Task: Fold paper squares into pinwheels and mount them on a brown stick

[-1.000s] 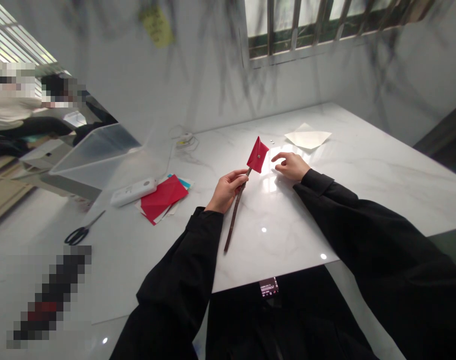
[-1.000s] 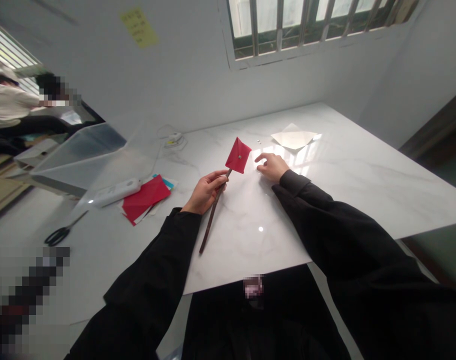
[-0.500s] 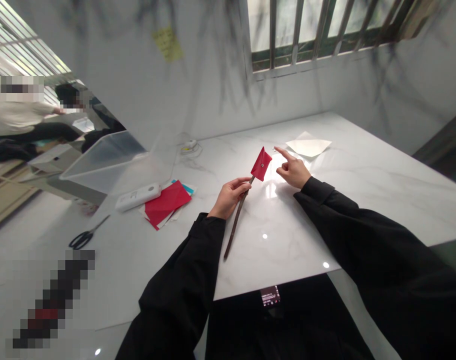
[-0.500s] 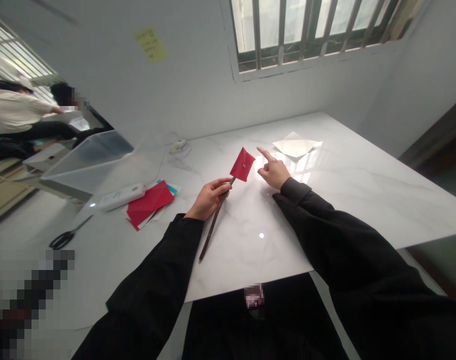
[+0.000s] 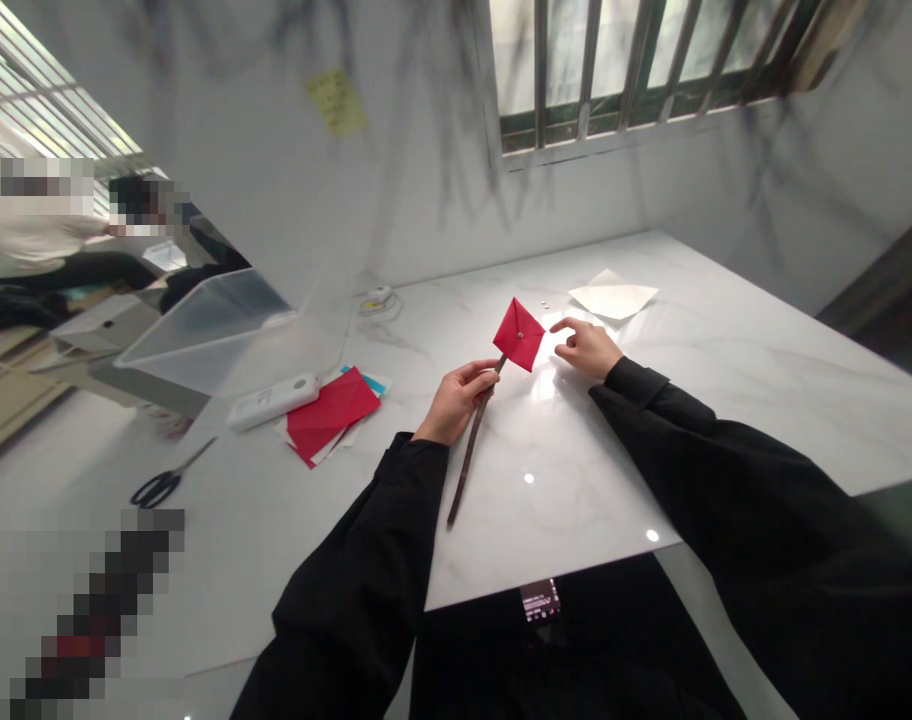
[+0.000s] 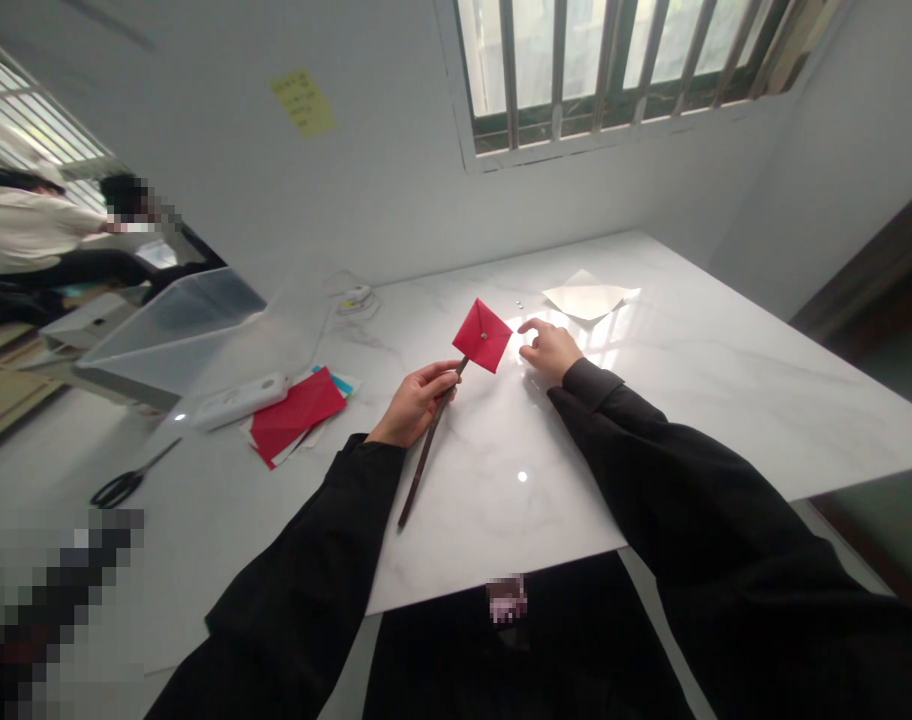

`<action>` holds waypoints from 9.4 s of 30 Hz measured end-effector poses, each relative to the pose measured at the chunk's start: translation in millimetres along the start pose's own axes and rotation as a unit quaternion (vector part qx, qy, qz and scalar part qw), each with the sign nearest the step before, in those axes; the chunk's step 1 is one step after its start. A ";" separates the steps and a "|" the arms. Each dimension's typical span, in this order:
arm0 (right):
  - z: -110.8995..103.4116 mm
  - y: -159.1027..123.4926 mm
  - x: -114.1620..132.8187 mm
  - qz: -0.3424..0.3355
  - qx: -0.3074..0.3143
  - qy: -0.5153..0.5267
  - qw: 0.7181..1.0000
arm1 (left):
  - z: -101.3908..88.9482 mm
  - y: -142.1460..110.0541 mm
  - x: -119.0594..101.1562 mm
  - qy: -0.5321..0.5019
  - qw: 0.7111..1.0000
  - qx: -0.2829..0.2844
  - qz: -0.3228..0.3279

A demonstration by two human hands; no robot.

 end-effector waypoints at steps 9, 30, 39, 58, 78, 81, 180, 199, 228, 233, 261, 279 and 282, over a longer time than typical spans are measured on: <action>7.6 1.5 -5.7 0.006 0.089 -0.010 0.996 | -0.4 0.7 0.8 0.003 1.000 0.002 0.006; 7.4 3.7 -7.5 -0.006 0.035 -0.003 0.999 | -0.2 0.4 0.7 0.006 1.000 0.000 0.002; 17.7 1.9 -0.4 0.025 0.090 0.093 0.991 | 0.0 1.4 1.8 -0.008 1.000 -0.002 0.003; 47.1 -20.2 15.1 0.059 0.334 0.200 0.919 | -2.7 2.4 2.3 -0.012 1.000 -0.003 0.010; 9.7 -2.4 -0.9 0.025 0.137 -0.063 0.988 | 2.0 -0.5 0.4 0.009 1.000 0.012 0.006; 9.5 -0.6 -4.0 0.030 0.127 -0.071 0.989 | 0.6 0.7 1.0 0.009 1.000 0.010 0.009; 102.7 -45.7 87.6 0.252 0.263 0.656 0.661 | -19.9 15.3 12.0 -0.217 0.974 -0.057 -0.030; 97.8 -45.7 86.1 0.243 0.257 0.646 0.677 | -15.4 11.4 10.1 -0.223 0.971 -0.068 -0.050; 88.6 -30.7 68.2 0.216 0.196 0.615 0.733 | -34.4 17.4 4.7 -0.064 0.981 -0.158 0.094; 82.0 -24.2 61.3 0.190 0.142 0.578 0.781 | -42.8 18.3 2.2 -0.032 0.970 -0.217 0.103; 38.3 -25.3 92.1 -0.193 -0.052 0.117 0.973 | -17.6 14.8 10.3 -0.058 0.990 -0.113 0.054; 48.1 -23.6 90.2 -0.215 -0.039 0.113 0.969 | -15.2 17.5 9.3 -0.013 0.993 -0.082 0.081; 48.1 -24.1 90.8 -0.222 -0.042 0.109 0.968 | -14.9 17.5 9.2 -0.018 0.993 -0.078 0.081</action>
Point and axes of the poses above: each hand's wrist, its own y-axis towards the middle knuckle, its own z-axis out of the palm, x = y × z, the point moved 7 cm from there along y, towards the middle knuckle
